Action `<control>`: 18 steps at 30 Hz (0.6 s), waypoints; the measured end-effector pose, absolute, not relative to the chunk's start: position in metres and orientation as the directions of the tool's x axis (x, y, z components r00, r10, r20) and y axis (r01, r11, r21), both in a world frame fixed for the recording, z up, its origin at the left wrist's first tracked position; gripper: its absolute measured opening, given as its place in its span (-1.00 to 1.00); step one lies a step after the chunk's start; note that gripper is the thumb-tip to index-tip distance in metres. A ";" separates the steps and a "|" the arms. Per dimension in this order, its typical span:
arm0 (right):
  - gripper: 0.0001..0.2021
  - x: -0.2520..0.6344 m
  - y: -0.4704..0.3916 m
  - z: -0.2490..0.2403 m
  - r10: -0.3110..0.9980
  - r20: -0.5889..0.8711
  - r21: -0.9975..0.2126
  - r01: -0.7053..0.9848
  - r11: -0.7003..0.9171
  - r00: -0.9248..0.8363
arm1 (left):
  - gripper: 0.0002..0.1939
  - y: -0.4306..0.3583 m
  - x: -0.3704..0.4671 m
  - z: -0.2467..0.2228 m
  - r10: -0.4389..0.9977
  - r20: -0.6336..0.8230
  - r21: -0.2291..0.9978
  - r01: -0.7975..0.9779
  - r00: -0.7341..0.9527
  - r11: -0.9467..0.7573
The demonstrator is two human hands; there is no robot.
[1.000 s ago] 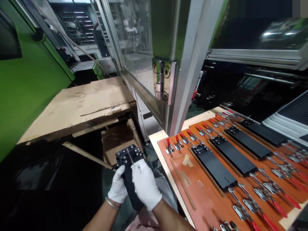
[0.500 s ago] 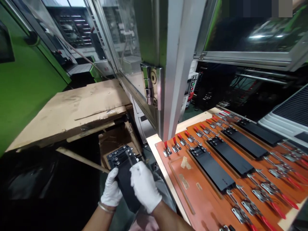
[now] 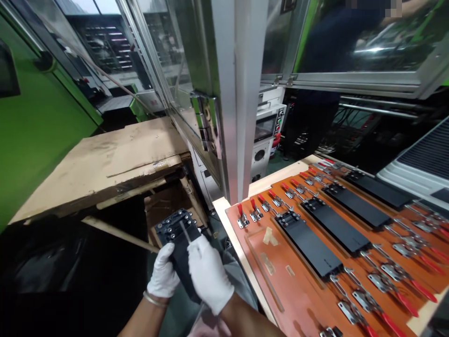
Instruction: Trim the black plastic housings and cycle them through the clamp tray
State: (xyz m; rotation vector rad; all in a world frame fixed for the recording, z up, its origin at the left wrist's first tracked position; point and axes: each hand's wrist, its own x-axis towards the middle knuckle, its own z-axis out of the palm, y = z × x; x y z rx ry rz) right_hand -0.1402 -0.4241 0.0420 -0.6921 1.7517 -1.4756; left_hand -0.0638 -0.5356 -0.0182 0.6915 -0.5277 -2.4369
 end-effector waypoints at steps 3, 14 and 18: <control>-0.84 -0.141 -0.423 0.043 -0.821 -0.164 -0.985 0.046 0.167 -0.546 | -0.85 -0.532 -0.067 -0.014 -0.607 -0.343 0.521 0.392 -0.717 -0.758; -0.84 -0.141 -0.418 0.048 -0.806 -0.196 -0.980 0.127 0.151 -0.558 | -0.73 -0.521 -0.076 -0.003 -0.627 -0.379 0.573 0.359 -0.681 -0.737; -0.83 -0.133 -0.416 0.053 -0.811 -0.176 -0.983 0.055 0.175 -0.558 | -0.68 -0.516 -0.079 0.003 -0.660 -0.412 0.568 0.389 -0.628 -0.725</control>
